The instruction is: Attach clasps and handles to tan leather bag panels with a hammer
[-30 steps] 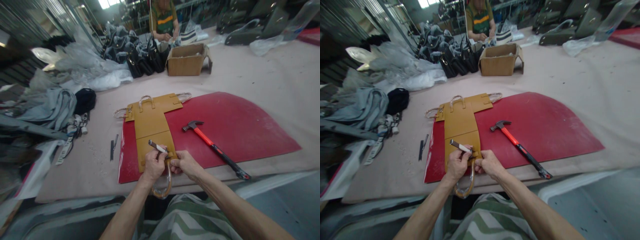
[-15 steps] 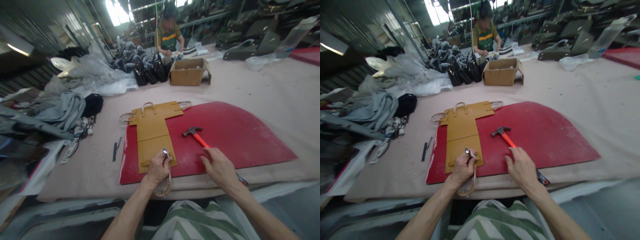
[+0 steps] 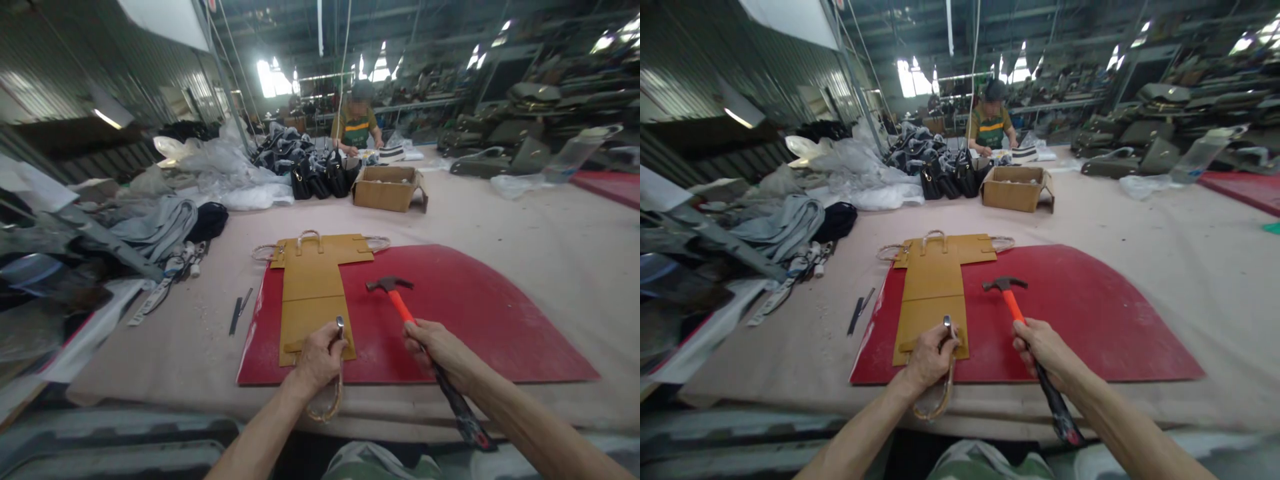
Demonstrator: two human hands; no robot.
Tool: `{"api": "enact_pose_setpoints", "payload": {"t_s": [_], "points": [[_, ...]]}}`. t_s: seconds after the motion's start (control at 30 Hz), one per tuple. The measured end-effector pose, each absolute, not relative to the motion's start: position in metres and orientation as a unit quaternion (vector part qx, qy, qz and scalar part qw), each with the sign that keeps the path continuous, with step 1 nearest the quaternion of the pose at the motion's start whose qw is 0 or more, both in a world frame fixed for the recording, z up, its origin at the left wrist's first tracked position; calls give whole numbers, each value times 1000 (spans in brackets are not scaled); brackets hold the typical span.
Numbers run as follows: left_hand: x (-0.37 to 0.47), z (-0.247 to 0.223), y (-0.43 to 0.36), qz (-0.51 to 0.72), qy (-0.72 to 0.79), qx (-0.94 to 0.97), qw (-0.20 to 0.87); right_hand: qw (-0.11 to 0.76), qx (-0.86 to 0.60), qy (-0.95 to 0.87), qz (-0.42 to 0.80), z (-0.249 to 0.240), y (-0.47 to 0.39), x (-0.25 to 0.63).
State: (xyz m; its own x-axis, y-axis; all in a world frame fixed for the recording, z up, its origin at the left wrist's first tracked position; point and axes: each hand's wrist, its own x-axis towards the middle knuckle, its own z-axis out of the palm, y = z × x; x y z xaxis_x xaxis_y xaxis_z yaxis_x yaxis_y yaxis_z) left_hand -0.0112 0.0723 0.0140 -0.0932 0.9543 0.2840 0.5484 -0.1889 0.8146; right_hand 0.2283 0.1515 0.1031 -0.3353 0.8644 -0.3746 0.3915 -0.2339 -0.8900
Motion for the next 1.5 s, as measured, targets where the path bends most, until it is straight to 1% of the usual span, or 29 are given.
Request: {"api": "enact_pose_setpoints", "payload": {"t_s": [0.07, 0.13, 0.2, 0.27, 0.37, 0.43, 0.5, 0.53, 0.57, 0.6, 0.7, 0.73, 0.83, 0.87, 0.9, 0.97, 1.03, 1.1, 1.13, 1.23, 1.3, 1.33, 1.4, 1.47, 1.5], "points": [[-11, 15, 72, 442, 592, 633, 231, 256, -529, -616, 525, 129, 139, 225], [-11, 16, 72, 442, 592, 632, 232, 319, -501, -702, 392, 152, 127, 224], [-12, 16, 73, 443, 593, 631, 233, 350, -449, -785, 245, 164, 118, 225], [-12, 14, 73, 442, 596, 631, 227, 322, -384, -856, 128, 167, 114, 227], [-12, 13, 72, 438, 598, 633, 222, 247, -326, -912, 35, 170, 111, 228], [-12, 15, 72, 438, 597, 633, 228, 269, -334, -903, 23, 177, 109, 228], [-11, 16, 71, 435, 597, 632, 233, 339, -353, -872, 28, 182, 105, 227], [-11, 16, 71, 434, 598, 632, 235, 363, -350, -864, 25, 183, 104, 227], [-11, 16, 71, 432, 599, 632, 235, 366, -339, -867, 15, 181, 104, 227], [-11, 15, 71, 430, 600, 633, 234, 347, -321, -881, 1, 179, 104, 227], [-11, 11, 72, 430, 597, 637, 230, 255, -284, -924, -26, 177, 106, 230], [-12, 10, 72, 432, 594, 639, 231, 254, -298, -920, -20, 180, 106, 231], [-12, 10, 72, 433, 591, 639, 234, 348, -386, -854, -5, 192, 102, 230], [-13, 11, 72, 431, 592, 640, 234, 366, -394, -843, -10, 193, 100, 229], [-13, 11, 72, 428, 593, 641, 234, 363, -371, -854, -21, 192, 99, 229], [-13, 12, 72, 426, 593, 644, 228, 307, -292, -905, -48, 179, 100, 231], [-13, 13, 73, 426, 592, 647, 223, 258, -278, -923, -59, 158, 107, 239], [-12, 15, 73, 426, 593, 647, 220, 248, -344, -905, -9, 132, 121, 251], [-12, 16, 73, 425, 593, 648, 221, 242, -383, -890, 45, 119, 131, 257], [-12, 21, 73, 410, 597, 651, 226, 169, -475, -831, 234, 79, 166, 275], [-12, 24, 74, 398, 599, 657, 227, 141, -505, -811, 260, 58, 187, 281], [-13, 26, 74, 395, 599, 659, 227, 142, -518, -813, 225, 51, 194, 281], [-15, 28, 73, 390, 597, 662, 231, 154, -518, -836, 98, 44, 198, 272], [-16, 28, 72, 391, 594, 663, 235, 179, -479, -859, -24, 42, 189, 250], [-16, 27, 72, 394, 592, 663, 235, 200, -453, -867, -50, 41, 180, 236]]}}
